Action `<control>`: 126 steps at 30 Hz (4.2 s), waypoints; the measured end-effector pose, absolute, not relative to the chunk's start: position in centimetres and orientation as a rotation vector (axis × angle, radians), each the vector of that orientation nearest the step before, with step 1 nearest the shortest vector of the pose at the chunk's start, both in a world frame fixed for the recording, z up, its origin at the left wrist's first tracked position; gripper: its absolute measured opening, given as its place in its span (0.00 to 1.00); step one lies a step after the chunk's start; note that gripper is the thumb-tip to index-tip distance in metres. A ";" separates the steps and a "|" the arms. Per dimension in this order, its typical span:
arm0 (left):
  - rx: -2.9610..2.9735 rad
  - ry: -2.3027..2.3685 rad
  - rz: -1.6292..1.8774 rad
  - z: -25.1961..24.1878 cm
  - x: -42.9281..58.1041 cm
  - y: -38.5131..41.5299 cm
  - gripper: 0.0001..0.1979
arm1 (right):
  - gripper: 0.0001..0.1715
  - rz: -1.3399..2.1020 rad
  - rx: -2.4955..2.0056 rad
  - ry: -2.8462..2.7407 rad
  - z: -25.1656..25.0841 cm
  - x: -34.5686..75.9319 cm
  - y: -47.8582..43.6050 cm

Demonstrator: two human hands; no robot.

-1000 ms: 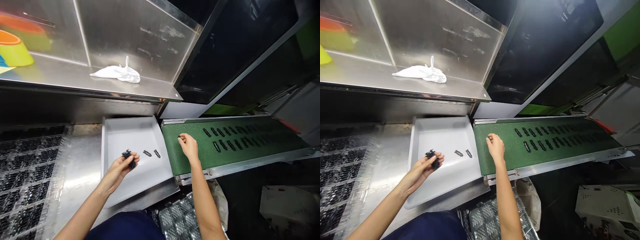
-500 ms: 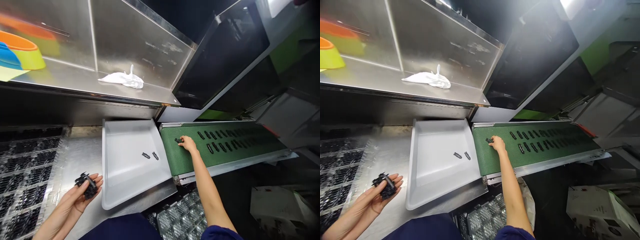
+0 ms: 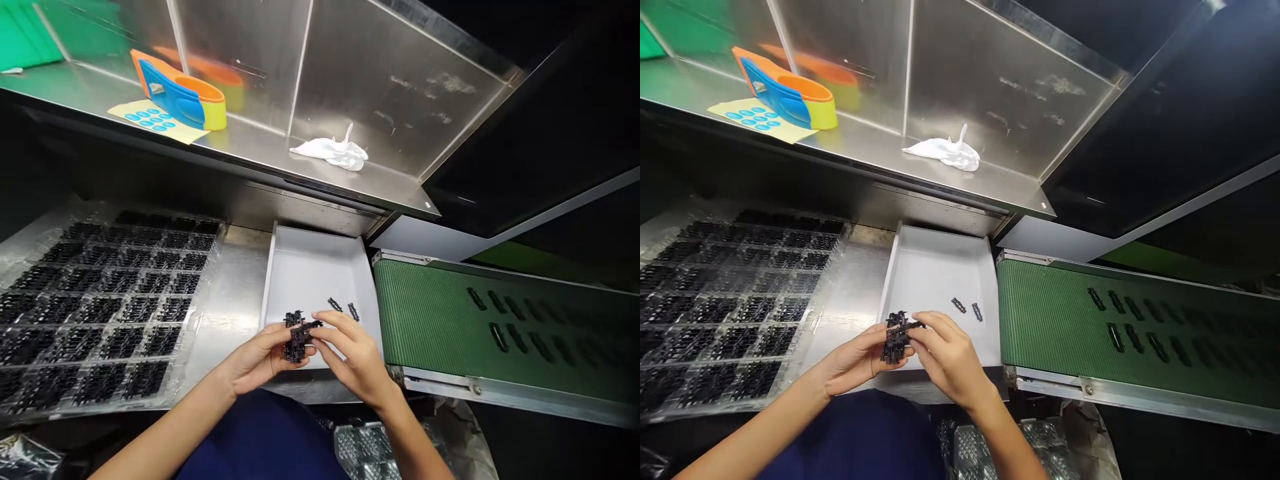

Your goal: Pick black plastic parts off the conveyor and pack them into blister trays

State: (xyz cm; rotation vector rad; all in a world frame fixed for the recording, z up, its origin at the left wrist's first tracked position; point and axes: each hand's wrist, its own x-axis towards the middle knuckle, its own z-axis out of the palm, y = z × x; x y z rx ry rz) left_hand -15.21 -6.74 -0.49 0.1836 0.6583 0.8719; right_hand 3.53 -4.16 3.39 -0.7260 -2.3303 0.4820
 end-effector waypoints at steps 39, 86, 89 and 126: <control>0.544 0.705 0.586 0.1 -4.2 -1.1 0.18 | 0.15 0.314 -1.962 -1.442 5.4 29.8 8.2; 0.462 0.714 0.556 0.2 -2.3 1.0 0.17 | 0.12 0.214 -1.754 -1.746 5.0 35.4 2.8; 0.508 0.674 0.593 0.2 -1.9 1.3 0.15 | 0.14 0.322 -1.667 -1.886 6.0 32.3 1.9; 0.435 0.620 0.598 0.8 -2.8 -0.6 0.13 | 0.60 0.884 -1.237 -2.030 5.4 15.4 -5.3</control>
